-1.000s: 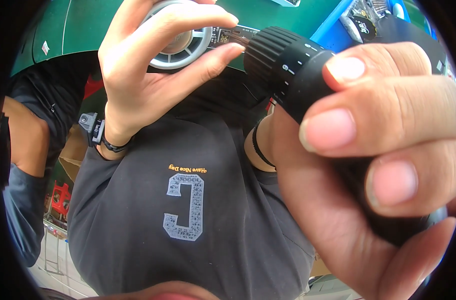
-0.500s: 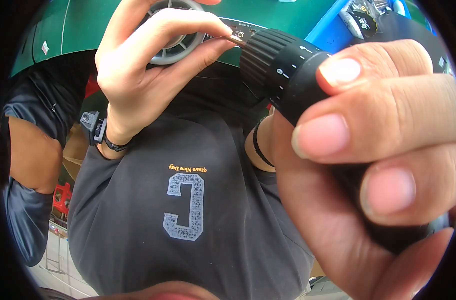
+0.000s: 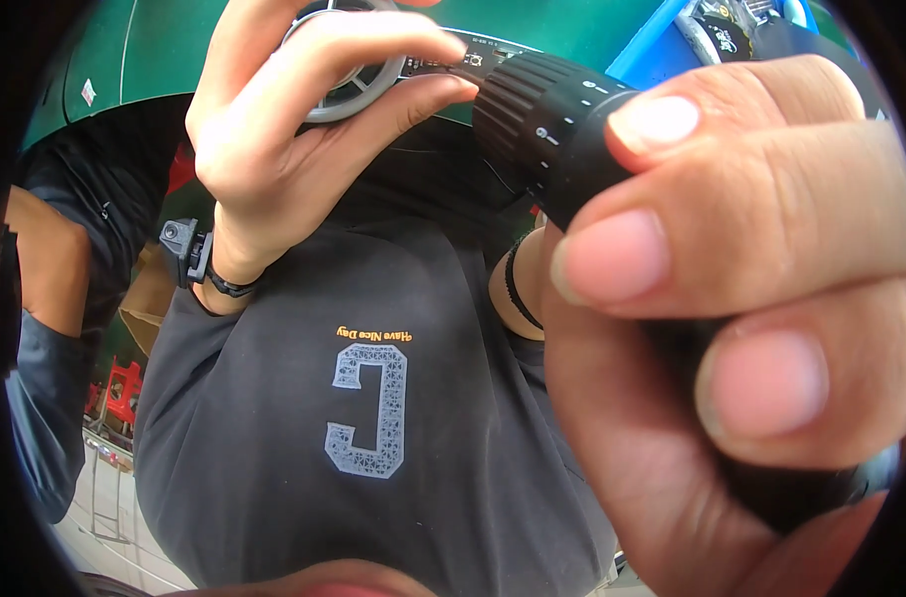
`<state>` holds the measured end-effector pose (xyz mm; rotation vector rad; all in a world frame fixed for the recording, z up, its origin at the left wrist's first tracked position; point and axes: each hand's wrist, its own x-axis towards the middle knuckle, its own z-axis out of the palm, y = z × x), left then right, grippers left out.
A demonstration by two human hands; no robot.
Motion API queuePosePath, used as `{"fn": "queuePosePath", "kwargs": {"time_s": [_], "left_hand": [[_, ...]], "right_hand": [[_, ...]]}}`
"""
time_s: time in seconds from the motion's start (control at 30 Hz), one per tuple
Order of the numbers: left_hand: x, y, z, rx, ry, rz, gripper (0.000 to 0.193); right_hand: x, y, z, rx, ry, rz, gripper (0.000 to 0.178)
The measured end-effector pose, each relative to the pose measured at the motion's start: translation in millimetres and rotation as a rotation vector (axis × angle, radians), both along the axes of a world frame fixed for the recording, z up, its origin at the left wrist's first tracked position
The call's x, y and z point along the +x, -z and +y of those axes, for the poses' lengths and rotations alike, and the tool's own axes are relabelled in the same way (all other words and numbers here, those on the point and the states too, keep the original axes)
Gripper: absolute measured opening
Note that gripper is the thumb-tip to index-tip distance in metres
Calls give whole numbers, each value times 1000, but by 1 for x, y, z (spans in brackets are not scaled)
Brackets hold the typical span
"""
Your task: The person assembles electronic components by aligning a circuit board with a plastic fan housing and driving screws into the assembly with a power screwdriver. After completing each unit, they set it aside on the workbench and pick up new components to repeat the process.
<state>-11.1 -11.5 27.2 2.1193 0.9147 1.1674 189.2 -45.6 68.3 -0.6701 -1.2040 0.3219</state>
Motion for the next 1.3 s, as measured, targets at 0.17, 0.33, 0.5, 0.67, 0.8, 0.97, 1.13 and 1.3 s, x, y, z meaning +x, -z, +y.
{"fn": "queuePosePath", "kwargs": {"time_s": [0.17, 0.33, 0.5, 0.67, 0.8, 0.97, 1.13, 1.3], "left_hand": [[0, 1, 0, 3, -4, -12, 37], [0, 3, 2, 6, -3, -24, 38], [-1, 4, 3, 11, -8, -28, 40], [-2, 5, 4, 19, -18, -18, 42], [-4, 2, 5, 34, -25, -19, 43], [-9, 0, 5, 56, -40, -27, 44], [-14, -5, 6, 73, -49, -25, 46], [-17, -5, 6, 89, -47, -39, 45]], "right_hand": [[0, 2, 4, -9, -10, -5, 11], [-1, 9, 13, -27, -23, -17, 11], [-3, 17, 21, -44, -40, -21, 11], [-6, 20, 27, -60, -53, -33, 11], [-10, 19, 32, -69, -69, -44, 11], [-16, 16, 35, -78, -107, -65, 12], [-23, 11, 40, -95, -137, -105, 12], [-27, 4, 39, -112, -169, -142, 12]]}}
